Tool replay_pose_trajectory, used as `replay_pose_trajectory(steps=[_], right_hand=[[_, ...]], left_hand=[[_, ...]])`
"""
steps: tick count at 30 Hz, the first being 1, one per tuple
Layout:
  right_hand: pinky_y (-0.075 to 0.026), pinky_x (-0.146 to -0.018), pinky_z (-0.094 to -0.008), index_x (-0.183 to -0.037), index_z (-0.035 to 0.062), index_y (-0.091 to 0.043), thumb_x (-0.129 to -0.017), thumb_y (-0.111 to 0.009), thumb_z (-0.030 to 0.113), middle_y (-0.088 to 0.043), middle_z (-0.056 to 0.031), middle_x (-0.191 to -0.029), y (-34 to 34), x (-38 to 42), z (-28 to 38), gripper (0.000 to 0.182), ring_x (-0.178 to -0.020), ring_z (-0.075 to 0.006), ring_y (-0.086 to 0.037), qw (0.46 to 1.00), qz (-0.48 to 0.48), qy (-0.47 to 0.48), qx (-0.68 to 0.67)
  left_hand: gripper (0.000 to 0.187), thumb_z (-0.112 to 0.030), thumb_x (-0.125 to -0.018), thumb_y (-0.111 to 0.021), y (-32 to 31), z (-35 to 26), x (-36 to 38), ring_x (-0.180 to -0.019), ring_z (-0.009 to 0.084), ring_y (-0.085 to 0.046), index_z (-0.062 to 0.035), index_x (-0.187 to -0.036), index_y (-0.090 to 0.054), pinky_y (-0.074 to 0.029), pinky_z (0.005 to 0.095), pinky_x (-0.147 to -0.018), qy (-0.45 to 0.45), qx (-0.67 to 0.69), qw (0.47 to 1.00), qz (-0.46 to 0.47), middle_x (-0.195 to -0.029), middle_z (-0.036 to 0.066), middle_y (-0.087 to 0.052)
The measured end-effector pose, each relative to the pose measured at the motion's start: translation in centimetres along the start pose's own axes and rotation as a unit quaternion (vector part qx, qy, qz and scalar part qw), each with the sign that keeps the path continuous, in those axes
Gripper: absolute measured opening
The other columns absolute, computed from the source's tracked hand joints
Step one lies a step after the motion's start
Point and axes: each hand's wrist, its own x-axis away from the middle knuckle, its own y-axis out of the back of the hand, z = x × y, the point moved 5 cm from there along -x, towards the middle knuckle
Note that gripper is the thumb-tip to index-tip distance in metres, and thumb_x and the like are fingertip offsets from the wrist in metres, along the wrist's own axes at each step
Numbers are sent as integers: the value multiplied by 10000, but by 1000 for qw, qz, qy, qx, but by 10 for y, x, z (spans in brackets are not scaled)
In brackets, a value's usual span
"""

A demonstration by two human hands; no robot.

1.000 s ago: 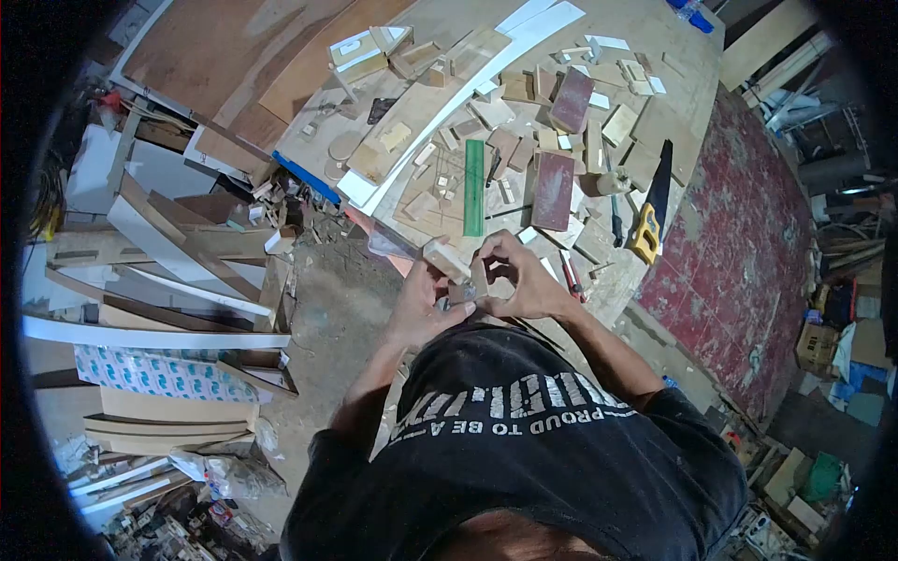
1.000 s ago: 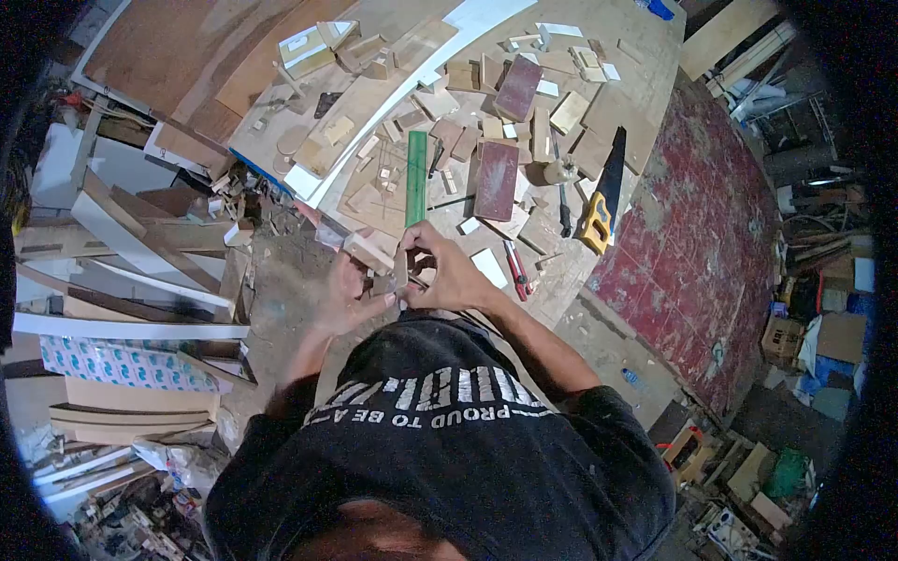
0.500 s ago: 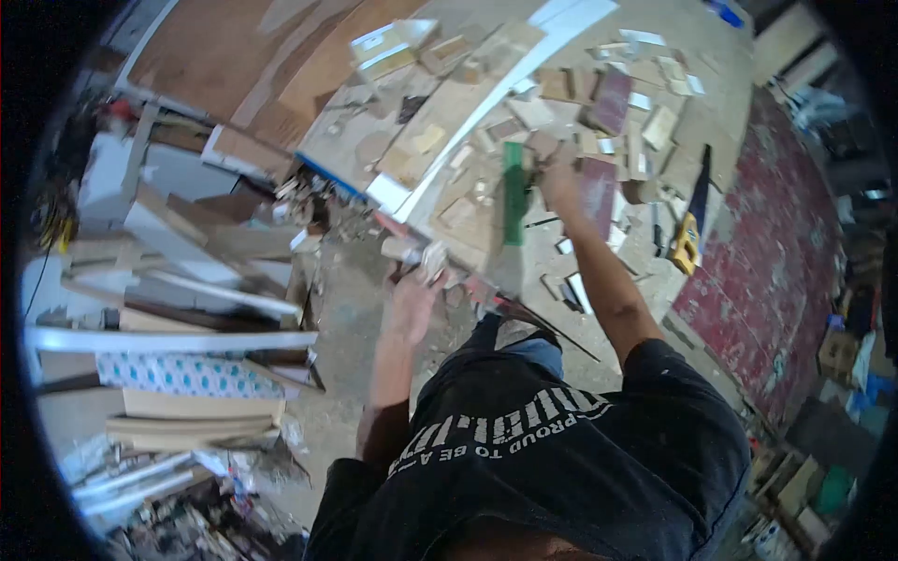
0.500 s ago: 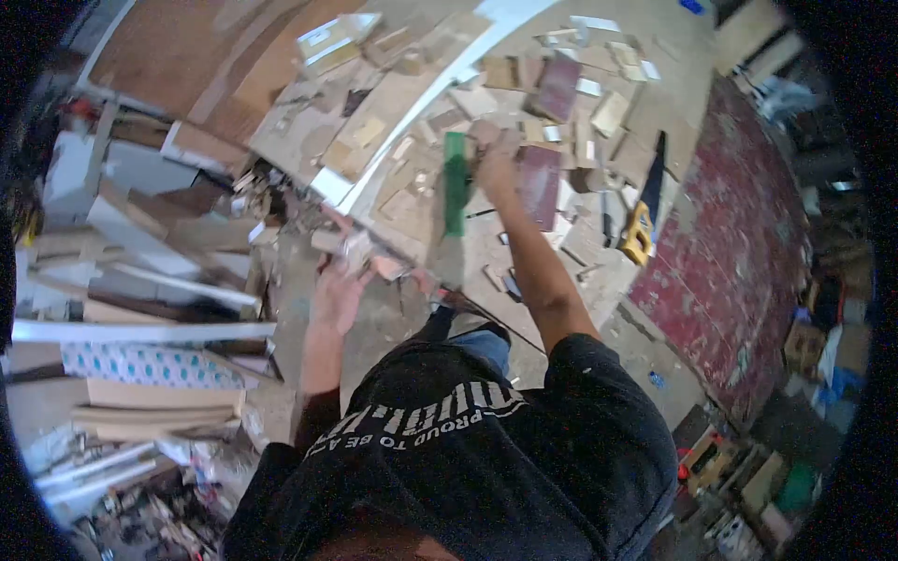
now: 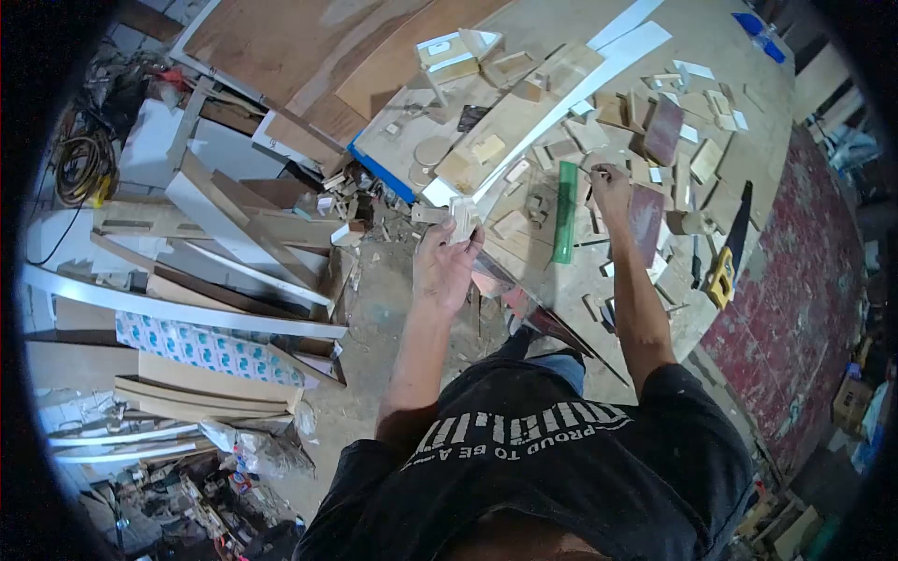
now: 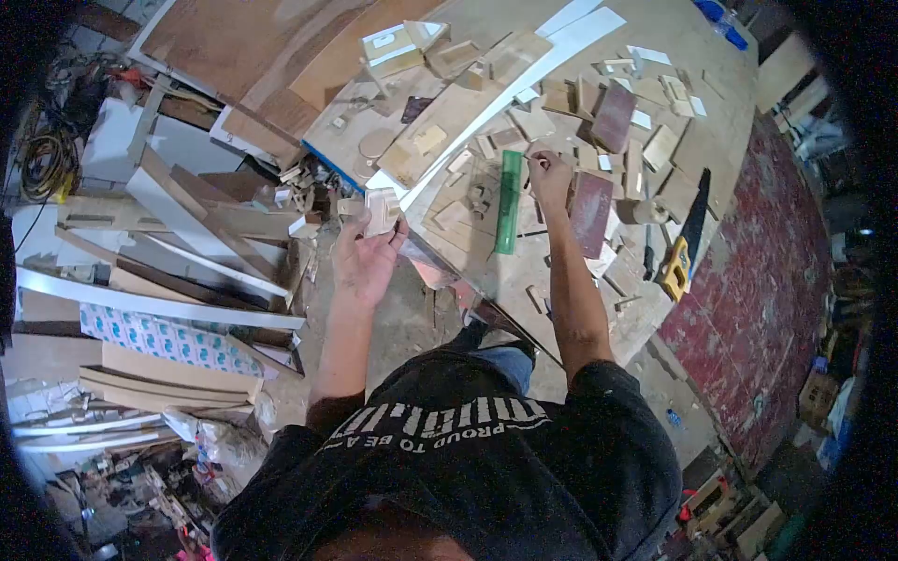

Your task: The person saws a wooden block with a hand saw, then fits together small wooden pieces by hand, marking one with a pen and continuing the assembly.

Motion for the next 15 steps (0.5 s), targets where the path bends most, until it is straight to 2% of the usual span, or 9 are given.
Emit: replay_pose_trajectory(steps=[1, 2, 3, 5, 7, 9, 12, 13, 15], right_hand=[[-497, -588, -315, -1058, -13, -638, -806, -601, 32, -671, -143, -936, 12, 7, 3, 258, -716, -219, -655, 1000, -8, -3, 4], [-479, -599, -280, -1083, 2, -641, -797, -602, 17, -668, -106, -949, 16, 16, -1, 289, -720, -178, -624, 958, 58, -69, -272], [-460, -610, -244, -1108, 17, -644, -788, -603, 3, -664, -68, -963, 20, 27, 3, 322, -725, -136, -593, 834, 117, -122, -526], [-451, -618, -235, -1111, 36, -651, -772, -611, -22, -647, -47, -952, 61, 74, 68, 345, -754, -121, -583, 846, 70, -45, -527], [-427, -593, -223, -1097, 21, -660, -819, -611, -27, -632, -29, -902, 91, 106, 95, 287, -728, -78, -549, 920, 35, 59, -386], [-413, -589, -216, -1079, -1, -663, -882, -631, 60, -633, -36, -881, 123, 142, 127, 208, -709, -68, -537, 952, 53, 4, -301], [-457, -634, -251, -1017, -26, -655, -911, -641, 102, -648, -49, -825, 150, 170, 159, 167, -722, -97, -583, 956, -63, 182, -223], [-480, -653, -270, -997, -26, -654, -873, -667, 51, -662, -78, -820, 150, 177, 159, 146, -735, -131, -619, 943, -75, 167, -277], [-489, -649, -279, -986, -27, -650, -845, -685, 23, -664, -122, -829, 161, 182, 160, 154, -732, -163, -640, 953, -81, 222, -188]], left_hand=[[446, -91, -806, -687, -4, 4, -1, -1103, 306, -557, 53, -1186, -502, -474, 459, -981, -10, -9, 1000, 4, -1179, 183, -578], [433, -90, -808, -687, -9, 9, -1, -1085, 297, -565, 50, -1176, -504, -479, 452, -969, -19, -19, 1000, 10, -1166, 181, -582], [433, -90, -808, -687, -14, 16, -1, -1085, 297, -565, 50, -1176, -504, -479, 452, -969, -7, -20, 1000, 18, -1166, 181, -582], [421, -88, -809, -687, -26, 31, -4, -1054, 288, -577, 34, -1171, -511, -488, 443, -943, -10, -48, 999, 24, -1150, 172, -587], [407, -93, -811, -687, -40, 53, -5, -1035, 282, -584, 21, -1164, -518, -499, 431, -923, 2, -60, 997, 43, -1122, 160, -593], [395, -104, -812, -692, -56, 72, -3, -1036, 265, -582, 11, -1155, -533, -502, 418, -915, 12, -73, 996, 49, -1096, 152, -599], [341, -111, -814, -699, -76, 103, -1, -952, 218, -609, -38, -1115, -558, -518, 356, -856, 77, -92, 987, 108, -1030, 97, -623], [324, -98, -811, -701, -79, 117, 0, -935, 191, -614, -62, -1099, -556, -517, 333, -848, 139, -106, 976, 133, -1025, 66, -624], [326, -102, -810, -706, -98, 132, 11, -918, 185, -618, -64, -1094, -550, -522, 322, -831, 126, -112, 975, 145, -1023, 65, -625]])
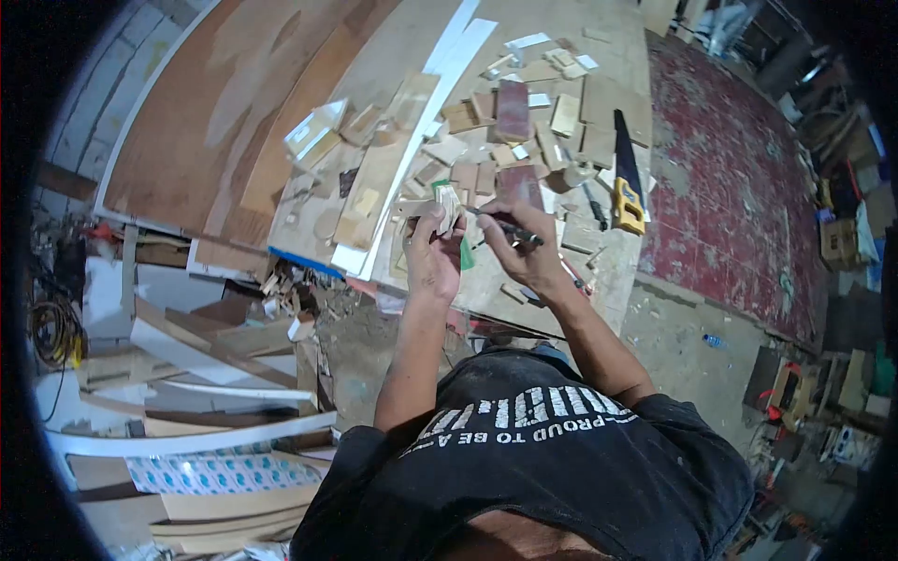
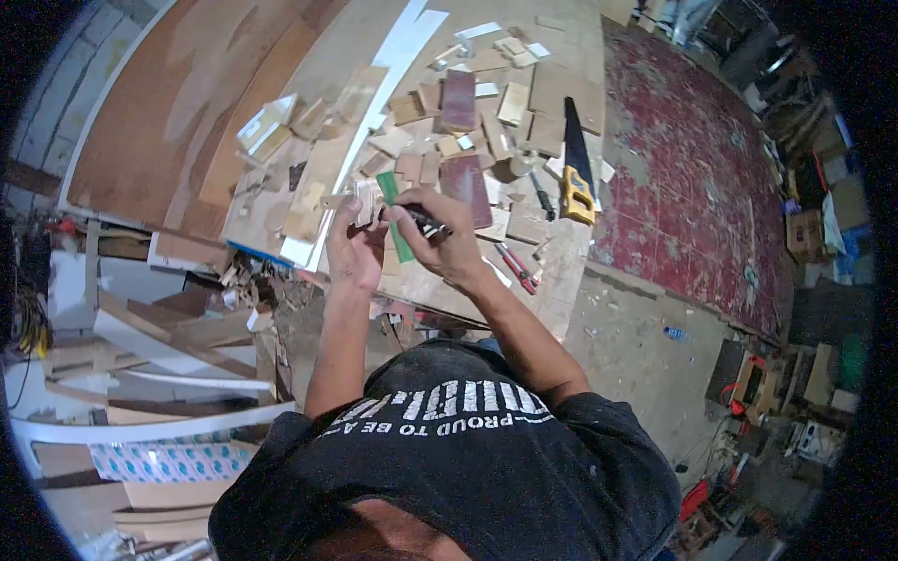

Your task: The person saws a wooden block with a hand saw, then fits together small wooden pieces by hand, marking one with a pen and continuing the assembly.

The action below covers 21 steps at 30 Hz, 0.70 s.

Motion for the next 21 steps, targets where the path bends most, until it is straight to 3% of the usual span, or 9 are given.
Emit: replay_pose_trajectory(steps=[5, 7, 12, 16, 18, 21], right_hand=[[-511, -646, -334, -998, -12, -650, -825, -689, 14, -659, -155, -854, 26, -1, 8, 180, -741, -271, -670, 995, -27, 75, 63], [-511, -650, -338, -1006, -12, -647, -821, -690, 8, -655, -160, -863, 31, 0, 7, 191, -747, -281, -667, 993, -30, 85, 72], [-507, -658, -366, -1027, -5, -631, -807, -681, -22, -632, -170, -852, 41, -1, 3, 226, -760, -315, -649, 988, -23, 108, 107], [-494, -634, -383, -1026, 2, -629, -800, -674, -31, -612, -164, -819, 46, 1, 12, 234, -748, -318, -636, 990, 11, 107, 92], [-486, -583, -326, -996, 7, -641, -793, -649, -73, -606, -127, -768, 43, 6, 10, 219, -654, -268, -621, 985, 100, 110, 87], [-475, -566, -299, -978, -6, -670, -804, -674, -43, -637, -106, -794, 62, 0, 14, 177, -640, -198, -619, 991, 64, 85, 76]], left_hand=[[268, -189, -813, -711, -27, 21, -5, -768, 152, -625, -56, -1030, -627, -520, 282, -707, -77, -47, 996, 1, -897, 43, -654], [373, -34, -808, -694, -32, 28, -5, -924, 176, -621, -74, -1127, -504, -527, 317, -820, -55, -32, 998, 13, -1045, 69, -612], [391, -15, -811, -688, -43, 37, -2, -944, 178, -619, -77, -1144, -493, -518, 317, -820, -67, -52, 996, 19, -1062, 66, -604], [379, -22, -812, -692, -43, 42, -6, -985, 177, -607, -78, -1138, -509, -502, 331, -848, -81, -53, 995, 23, -1090, 66, -596], [324, -69, -827, -683, -46, 42, -5, -924, 167, -617, -61, -1123, -553, -504, 305, -793, -93, -66, 993, 29, -1031, 58, -621], [286, -112, -841, -672, -59, 42, 1, -866, 157, -626, -43, -1108, -596, -502, 281, -741, -112, -70, 991, 11, -969, 49, -646]])
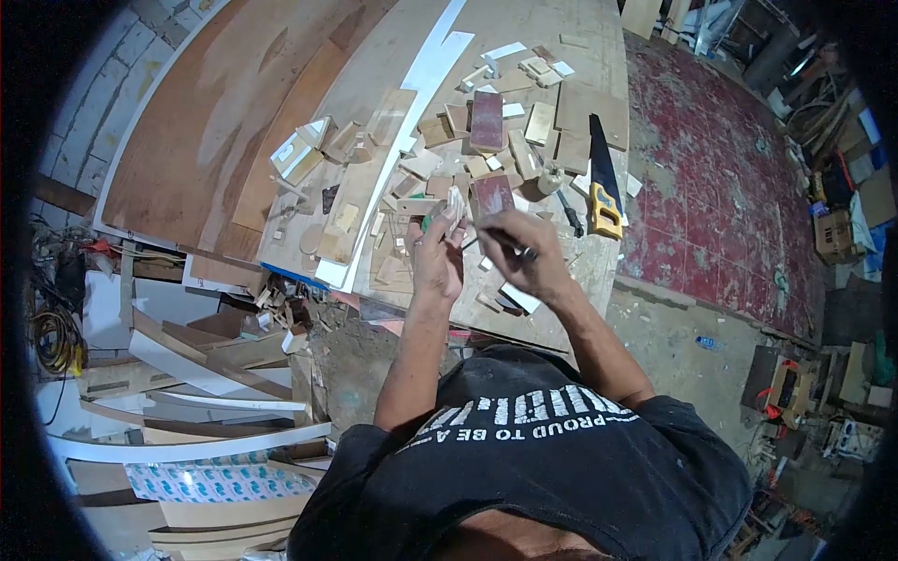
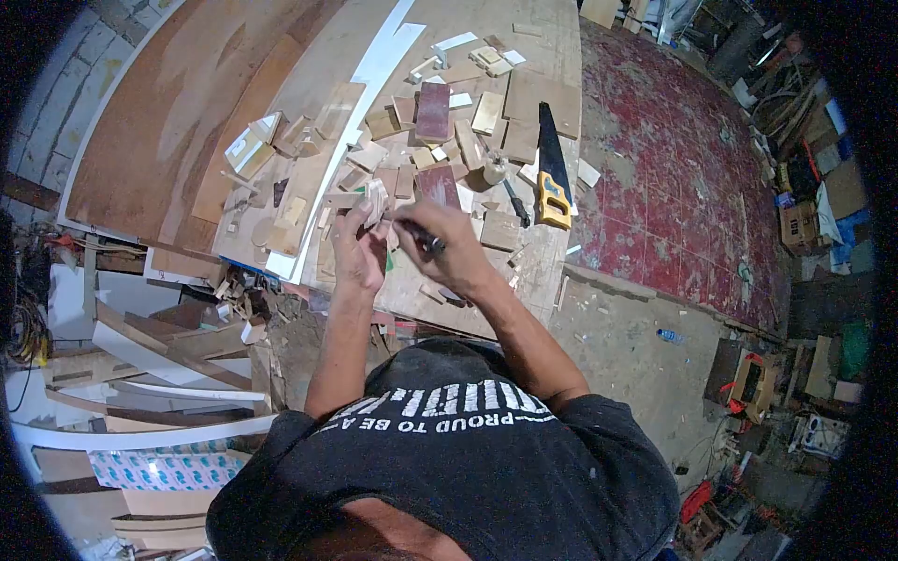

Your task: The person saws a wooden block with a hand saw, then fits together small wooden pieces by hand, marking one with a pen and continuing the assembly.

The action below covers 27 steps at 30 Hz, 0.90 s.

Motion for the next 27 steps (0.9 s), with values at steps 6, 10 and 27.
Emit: replay_pose_trajectory(steps=[6, 10, 27], right_hand=[[-508, -661, -300, -944, 1, -708, -838, -707, 84, -690, -118, -842, 15, -6, -14, 135, -740, -189, -652, 993, -17, -95, -67], [-517, -672, -304, -953, 4, -710, -841, -703, 88, -695, -120, -854, 16, -10, -19, 141, -763, -187, -658, 994, 47, -94, -24], [-496, -634, -328, -956, 15, -667, -808, -706, 12, -640, -132, -843, 23, -6, -18, 154, -734, -251, -640, 1000, -9, 3, -20]], left_hand=[[373, -56, -827, -675, 8, 11, -4, -940, 171, -614, -55, -1172, -531, -500, 299, -804, 36, 8, 999, 31, -1060, 65, -618], [508, -1, -823, -668, 3, 13, 2, -1016, 193, -610, -67, -1272, -441, -510, 324, -880, 51, 18, 997, 58, -1146, 93, -588], [206, -108, -853, -649, 1, 16, 5, -939, 220, -626, 6, -1024, -631, -501, 351, -901, 43, -5, 998, 42, -1013, 109, -649]])
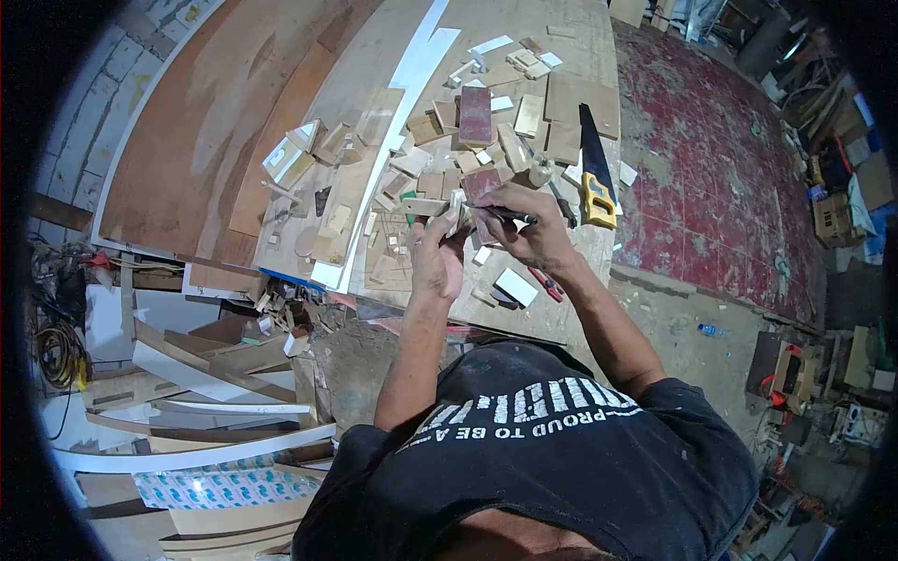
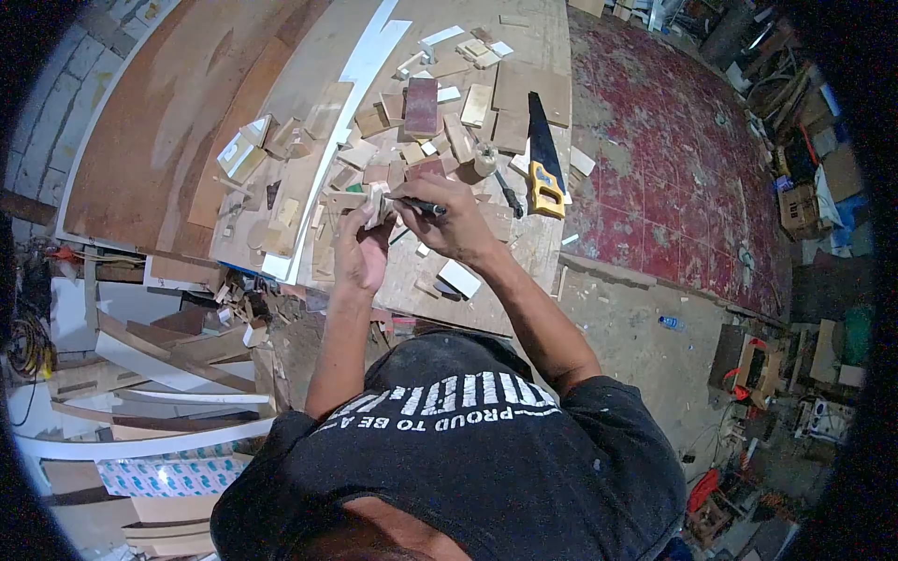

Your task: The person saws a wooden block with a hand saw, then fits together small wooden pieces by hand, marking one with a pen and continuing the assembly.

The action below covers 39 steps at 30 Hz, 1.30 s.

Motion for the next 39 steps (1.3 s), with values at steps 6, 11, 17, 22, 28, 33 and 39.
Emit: replay_pose_trajectory(steps=[6, 11, 17, 22, 28, 33, 39], right_hand=[[-490, -625, -359, -977, 14, -646, -793, -690, -20, -611, -130, -842, -3, 3, 1, 192, -720, -293, -624, 1000, 13, 17, 23], [-495, -627, -380, -1003, 0, -635, -775, -663, -55, -604, -147, -846, -23, 20, 3, 237, -745, -309, -629, 993, 113, 12, 1], [-492, -616, -365, -993, 21, -657, -776, -659, -41, -610, -131, -806, -8, 10, 4, 226, -704, -277, -632, 998, 67, 8, -5], [-493, -607, -337, -985, 26, -662, -738, -648, -56, -623, -117, -811, -3, 2, -4, 261, -706, -239, -632, 996, 86, 15, -14], [-502, -695, -297, -1011, 10, -696, -854, -610, -42, -690, -114, -893, -2, -16, -26, 187, -787, -175, -652, 999, -11, -46, 16], [-526, -714, -356, -1019, 14, -678, -801, -616, -37, -662, -220, -951, -67, 25, -109, 232, -823, -333, -668, 978, 113, -102, 146], [-532, -820, -475, -1197, 55, -605, -834, -548, 88, -634, -212, -1123, -181, 77, -224, 369, -988, -391, -646, 844, 350, -180, 364]], left_hand=[[217, -116, -849, -655, -3, 1, 0, -901, 206, -631, 7, -1027, -631, -508, 335, -856, -2, -2, 1000, -8, -985, 99, -657], [219, -122, -852, -657, 3, 2, -4, -881, 187, -640, -6, -1036, -637, -516, 306, -813, 13, -11, 1000, -18, -975, 83, -665], [202, -99, -843, -665, 0, -1, -2, -881, 174, -642, -20, -1027, -637, -521, 298, -791, -4, 1, 1000, -20, -968, 77, -668], [296, -38, -828, -667, 0, 1, 3, -967, 216, -632, -7, -1099, -552, -512, 340, -884, -5, 18, 1000, 14, -1051, 110, -641], [499, 23, -819, -644, 26, 5, 25, -1101, 251, -599, 9, -1253, -400, -491, 385, -992, 10, 40, 998, -52, -1148, 158, -588], [566, 20, -808, -671, 114, -10, 30, -1066, 258, -607, -20, -1310, -410, -508, 380, -942, 4, 38, 995, -97, -1219, 155, -553], [696, 61, -754, -714, 182, -60, 37, -1086, 226, -567, 2, -1337, -338, -485, 337, -903, -132, -263, 933, -207, -1229, 156, -550]])
